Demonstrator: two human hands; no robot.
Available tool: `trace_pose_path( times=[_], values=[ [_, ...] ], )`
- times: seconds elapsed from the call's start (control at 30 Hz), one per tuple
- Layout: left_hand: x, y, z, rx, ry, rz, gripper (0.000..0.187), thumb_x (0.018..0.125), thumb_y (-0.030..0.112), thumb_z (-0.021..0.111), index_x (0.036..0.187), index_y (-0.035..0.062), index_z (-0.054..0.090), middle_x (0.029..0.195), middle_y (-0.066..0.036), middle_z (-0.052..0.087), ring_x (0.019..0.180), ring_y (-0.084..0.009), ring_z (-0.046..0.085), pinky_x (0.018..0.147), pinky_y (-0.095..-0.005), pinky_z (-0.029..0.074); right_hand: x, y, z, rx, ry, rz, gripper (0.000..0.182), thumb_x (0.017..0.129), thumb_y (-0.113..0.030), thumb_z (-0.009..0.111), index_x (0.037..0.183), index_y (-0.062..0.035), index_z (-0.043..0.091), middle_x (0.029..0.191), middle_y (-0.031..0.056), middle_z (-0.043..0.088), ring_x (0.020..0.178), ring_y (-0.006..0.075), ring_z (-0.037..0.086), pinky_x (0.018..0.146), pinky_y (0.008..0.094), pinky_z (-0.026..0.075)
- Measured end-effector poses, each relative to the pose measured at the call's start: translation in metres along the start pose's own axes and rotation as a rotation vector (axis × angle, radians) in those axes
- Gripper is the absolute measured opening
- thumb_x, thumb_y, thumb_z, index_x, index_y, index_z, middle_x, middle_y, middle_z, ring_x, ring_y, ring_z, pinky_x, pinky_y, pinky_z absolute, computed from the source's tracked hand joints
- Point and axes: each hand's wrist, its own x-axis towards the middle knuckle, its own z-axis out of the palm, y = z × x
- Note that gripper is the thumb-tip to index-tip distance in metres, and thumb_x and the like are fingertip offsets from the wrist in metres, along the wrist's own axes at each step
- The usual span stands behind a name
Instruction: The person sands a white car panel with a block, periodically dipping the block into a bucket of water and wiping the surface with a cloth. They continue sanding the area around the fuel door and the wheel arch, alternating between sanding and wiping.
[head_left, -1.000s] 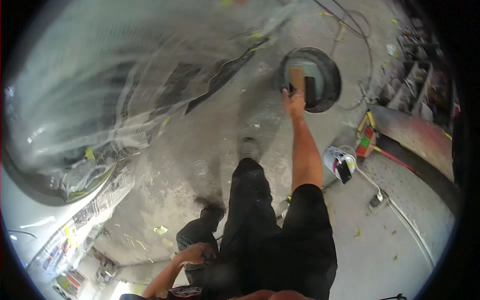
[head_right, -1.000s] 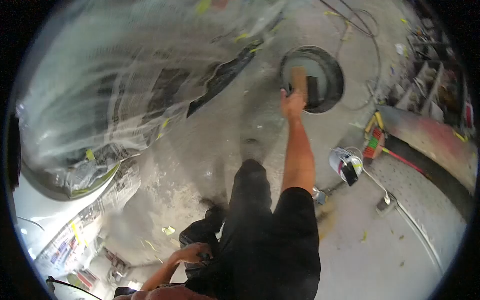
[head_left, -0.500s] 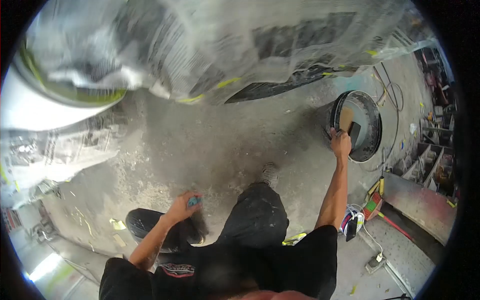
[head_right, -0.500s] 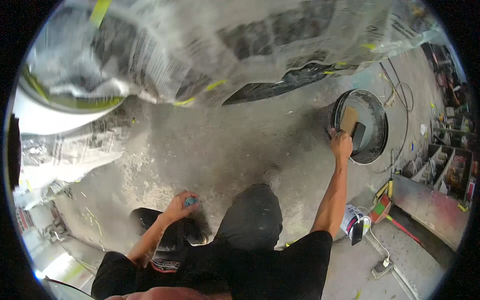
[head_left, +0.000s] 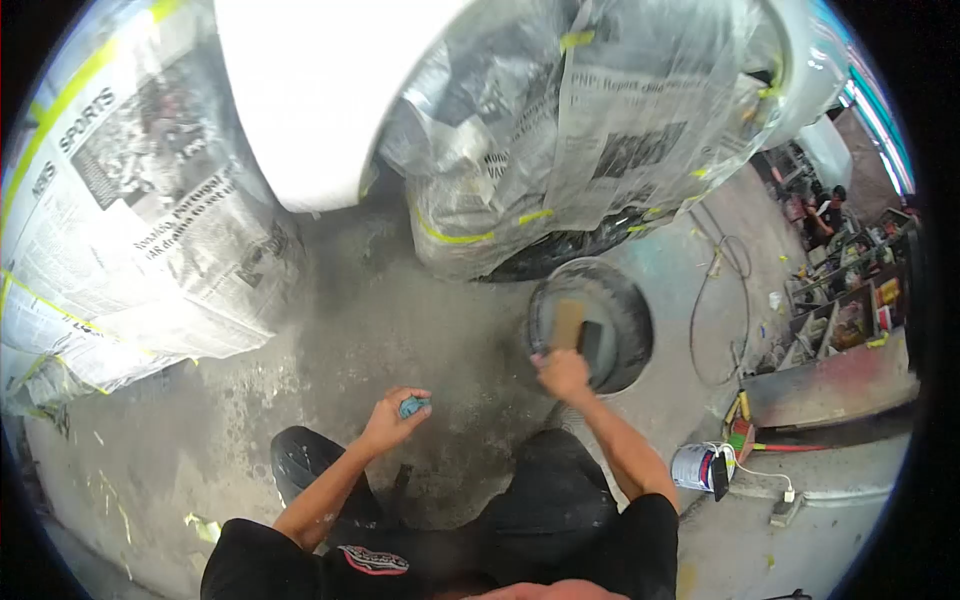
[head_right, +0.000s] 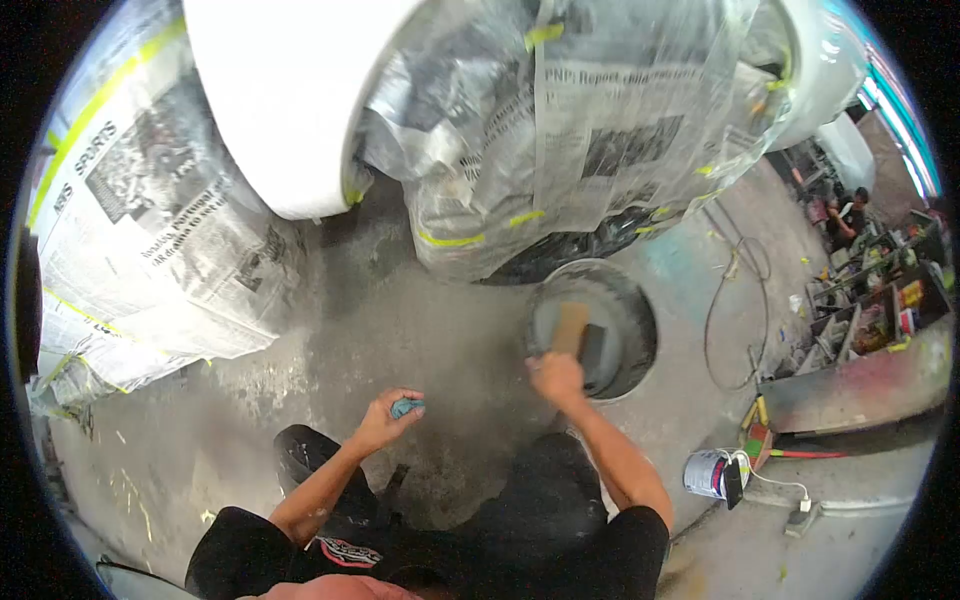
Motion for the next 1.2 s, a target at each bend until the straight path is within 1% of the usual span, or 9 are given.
trace_pose_path(
  times=[0.23, 0.47, 0.63, 0.67, 0.73, 0.8, 0.9, 1.03, 1.2],
  values=[
    [-0.008, 0.034, -0.029, -0.206, 0.223, -0.025, 0.037, 0.085, 0.022, 0.079, 0.116, 0.0041, 0.068, 0.109, -0.014, 0.064, 0.102, -0.0286, 0.063, 0.092, -0.0384, 0.050, -0.066, -0.142, 0.046, 0.124, -0.114, -0.215, 0.050, 0.093, -0.044, 0.063, 0.091, 0.0046, 0.074, 0.094, 0.0277, 0.071, 0.088, 0.0435, 0.071, 0.078, 0.0493, 0.057],
    [-0.005, 0.024, -0.047, 0.057, 0.365, 0.176, 0.053, 0.080, 0.015, 0.082, 0.127, 0.0024, 0.060, 0.123, -0.017, 0.060, 0.110, -0.0308, 0.062, 0.093, -0.0415, 0.050, -0.120, -0.249, 0.066, 0.290, -0.333, -0.382, 0.040, 0.090, -0.032, 0.063, 0.096, 0.0064, 0.073, 0.096, 0.0305, 0.071, 0.095, 0.0462, 0.069, 0.086, 0.0532, 0.052],
    [-0.006, 0.025, -0.064, -0.030, 0.382, 0.152, 0.058, 0.080, 0.018, 0.080, 0.131, 0.0038, 0.055, 0.118, -0.022, 0.061, 0.107, -0.0381, 0.062, 0.094, -0.0445, 0.050, -0.114, -0.250, 0.075, 0.627, -0.484, -0.192, 0.049, 0.093, -0.038, 0.058, 0.107, 0.0081, 0.070, 0.106, 0.0321, 0.068, 0.103, 0.0448, 0.067, 0.091, 0.0514, 0.050],
    [-0.001, 0.020, -0.063, 0.032, 0.379, 0.329, 0.059, 0.083, 0.024, 0.079, 0.132, 0.0027, 0.053, 0.121, -0.024, 0.060, 0.108, -0.0404, 0.062, 0.093, -0.0463, 0.050, -0.099, -0.236, 0.081, 0.735, -0.531, -0.142, 0.052, 0.094, -0.039, 0.057, 0.109, 0.0086, 0.069, 0.109, 0.0326, 0.068, 0.105, 0.0445, 0.066, 0.092, 0.0512, 0.050],
    [0.004, 0.015, -0.060, 0.174, 0.230, 0.279, 0.058, 0.085, 0.024, 0.075, 0.133, 0.0019, 0.051, 0.122, -0.024, 0.060, 0.111, -0.0408, 0.062, 0.095, -0.0475, 0.050, -0.080, -0.213, 0.093, 1.029, -0.315, 0.045, 0.049, 0.095, -0.038, 0.057, 0.107, 0.0080, 0.069, 0.113, 0.0337, 0.065, 0.109, 0.0437, 0.065, 0.092, 0.0536, 0.050],
    [0.020, 0.018, -0.043, 0.401, 0.064, 0.158, 0.058, 0.086, 0.024, 0.072, 0.135, 0.0016, 0.049, 0.123, -0.024, 0.060, 0.112, -0.0408, 0.062, 0.097, -0.0487, 0.049, -0.069, -0.197, 0.043, 0.416, -0.198, -0.128, 0.040, 0.094, -0.031, 0.058, 0.110, 0.0037, 0.069, 0.115, 0.0334, 0.065, 0.110, 0.0436, 0.064, 0.093, 0.0529, 0.050],
    [0.054, 0.006, -0.009, 0.805, -0.224, -0.074, 0.060, 0.087, 0.021, 0.069, 0.139, 0.0023, 0.048, 0.129, -0.024, 0.058, 0.117, -0.0415, 0.060, 0.101, -0.0506, 0.047, -0.034, -0.180, 0.088, 0.414, 0.048, -0.079, 0.033, 0.097, -0.027, 0.056, 0.112, -0.0006, 0.068, 0.096, 0.0306, 0.070, 0.091, 0.0496, 0.067, 0.080, 0.0554, 0.054],
    [0.114, -0.071, 0.029, 0.954, -0.508, -0.110, 0.059, 0.091, 0.023, 0.066, 0.143, 0.0028, 0.049, 0.144, -0.024, 0.051, 0.129, -0.0439, 0.052, 0.108, -0.0554, 0.041, -0.014, -0.185, 0.134, 0.433, 0.098, -0.041, 0.026, 0.091, -0.021, 0.061, 0.109, -0.0040, 0.070, 0.117, 0.0263, 0.065, 0.112, 0.0384, 0.065, 0.090, 0.0503, 0.054],
    [0.137, -0.112, 0.052, 0.956, -0.755, -0.320, 0.058, 0.099, 0.039, 0.051, 0.144, 0.0037, 0.052, 0.152, -0.023, 0.045, 0.137, -0.0409, 0.047, 0.113, -0.0590, 0.034, 0.042, -0.175, 0.241, 0.074, -0.188, -0.182, 0.041, 0.095, -0.023, 0.055, 0.132, -0.0076, 0.063, 0.138, 0.0187, 0.058, 0.124, 0.0387, 0.058, 0.102, 0.0460, 0.050]
  ],
)
